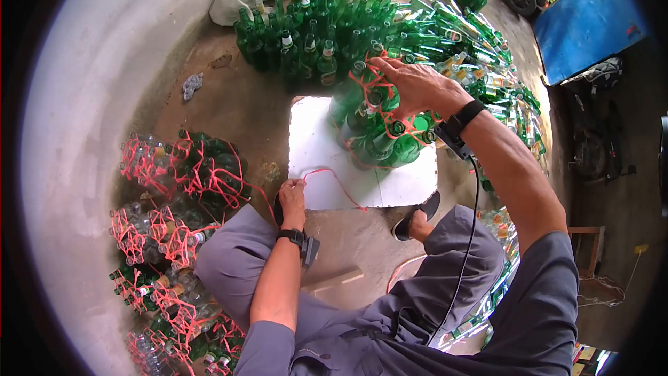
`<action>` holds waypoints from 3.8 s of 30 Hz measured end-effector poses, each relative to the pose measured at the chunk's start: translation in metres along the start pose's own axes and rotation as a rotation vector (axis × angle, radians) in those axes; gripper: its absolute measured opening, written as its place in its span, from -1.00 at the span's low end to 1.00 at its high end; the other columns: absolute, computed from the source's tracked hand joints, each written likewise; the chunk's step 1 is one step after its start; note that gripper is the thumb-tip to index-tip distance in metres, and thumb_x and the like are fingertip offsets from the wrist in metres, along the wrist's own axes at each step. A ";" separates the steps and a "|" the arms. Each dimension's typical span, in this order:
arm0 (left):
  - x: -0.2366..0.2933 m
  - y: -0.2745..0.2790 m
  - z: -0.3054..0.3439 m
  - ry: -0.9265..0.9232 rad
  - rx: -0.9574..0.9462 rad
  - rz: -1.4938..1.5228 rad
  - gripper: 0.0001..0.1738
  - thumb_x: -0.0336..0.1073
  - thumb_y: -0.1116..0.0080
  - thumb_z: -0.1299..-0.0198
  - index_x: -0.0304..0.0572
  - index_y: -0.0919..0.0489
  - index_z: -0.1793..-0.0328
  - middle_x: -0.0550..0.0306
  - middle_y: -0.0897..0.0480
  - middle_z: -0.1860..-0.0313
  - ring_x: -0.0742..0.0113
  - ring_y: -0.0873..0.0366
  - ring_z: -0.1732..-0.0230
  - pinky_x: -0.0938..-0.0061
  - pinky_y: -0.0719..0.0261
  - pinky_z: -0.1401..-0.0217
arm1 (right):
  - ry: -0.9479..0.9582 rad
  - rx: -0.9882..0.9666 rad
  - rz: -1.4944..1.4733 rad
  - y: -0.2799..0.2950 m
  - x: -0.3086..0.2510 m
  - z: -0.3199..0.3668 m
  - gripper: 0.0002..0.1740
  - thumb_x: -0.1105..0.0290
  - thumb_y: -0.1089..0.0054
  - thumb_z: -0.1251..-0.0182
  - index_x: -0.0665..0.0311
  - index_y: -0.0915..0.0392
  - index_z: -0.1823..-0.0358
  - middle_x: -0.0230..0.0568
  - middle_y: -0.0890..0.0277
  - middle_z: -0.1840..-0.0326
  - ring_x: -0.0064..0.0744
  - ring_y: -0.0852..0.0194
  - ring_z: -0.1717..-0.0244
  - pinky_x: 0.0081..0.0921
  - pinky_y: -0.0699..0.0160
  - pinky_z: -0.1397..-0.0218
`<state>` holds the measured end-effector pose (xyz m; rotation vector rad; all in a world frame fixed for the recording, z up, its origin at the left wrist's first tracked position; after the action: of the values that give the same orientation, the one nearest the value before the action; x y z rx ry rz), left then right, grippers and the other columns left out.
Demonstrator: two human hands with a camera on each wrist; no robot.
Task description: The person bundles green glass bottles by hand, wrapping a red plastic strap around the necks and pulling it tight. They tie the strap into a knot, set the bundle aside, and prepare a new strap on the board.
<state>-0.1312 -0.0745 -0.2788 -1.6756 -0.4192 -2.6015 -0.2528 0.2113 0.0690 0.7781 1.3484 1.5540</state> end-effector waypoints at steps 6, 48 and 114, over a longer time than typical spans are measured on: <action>0.001 -0.001 0.000 -0.007 -0.021 0.014 -0.77 -0.31 -0.24 -0.16 -0.40 -0.68 0.30 -0.11 -0.69 0.28 0.09 -0.61 0.18 0.29 -0.49 0.00 | -0.082 -0.141 0.076 -0.006 0.003 -0.004 0.27 0.15 -0.61 0.20 0.25 -0.06 -0.60 0.03 -0.17 -0.62 0.07 -0.42 -0.42 -0.21 -0.53 -0.38; 0.086 0.013 0.043 -0.418 0.288 -0.443 -0.83 -0.30 -0.21 -0.24 -0.24 -0.69 0.31 -0.02 -0.74 0.18 0.04 -0.65 0.03 0.18 -0.55 -0.04 | -0.146 0.034 0.062 -0.019 0.011 -0.002 -0.15 0.30 -0.51 0.05 0.15 -0.33 -0.35 0.01 -0.43 -0.27 0.15 -0.59 -0.14 -0.03 -0.63 -0.10; 0.218 -0.082 0.120 0.233 -0.550 0.365 -0.64 -0.24 -0.24 -0.23 -0.21 -0.52 -0.10 0.16 -0.65 0.13 0.39 -0.61 0.33 0.52 -0.39 0.40 | -0.197 0.182 -0.059 -0.020 0.012 0.020 -0.23 0.29 -0.50 0.10 0.16 -0.40 -0.24 -0.06 -0.45 -0.23 0.22 -0.55 0.00 0.00 -0.54 -0.07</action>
<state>-0.1300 0.0608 -0.0542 -1.3441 0.6024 -2.7103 -0.2347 0.2301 0.0522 0.9689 1.3656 1.2848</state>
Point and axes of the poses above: each hand's wrist, its own z-axis away from the middle knuckle, its own y-axis out of the back of the hand, x = y × z, the point moved 8 cm from there along -z, towards the middle knuckle
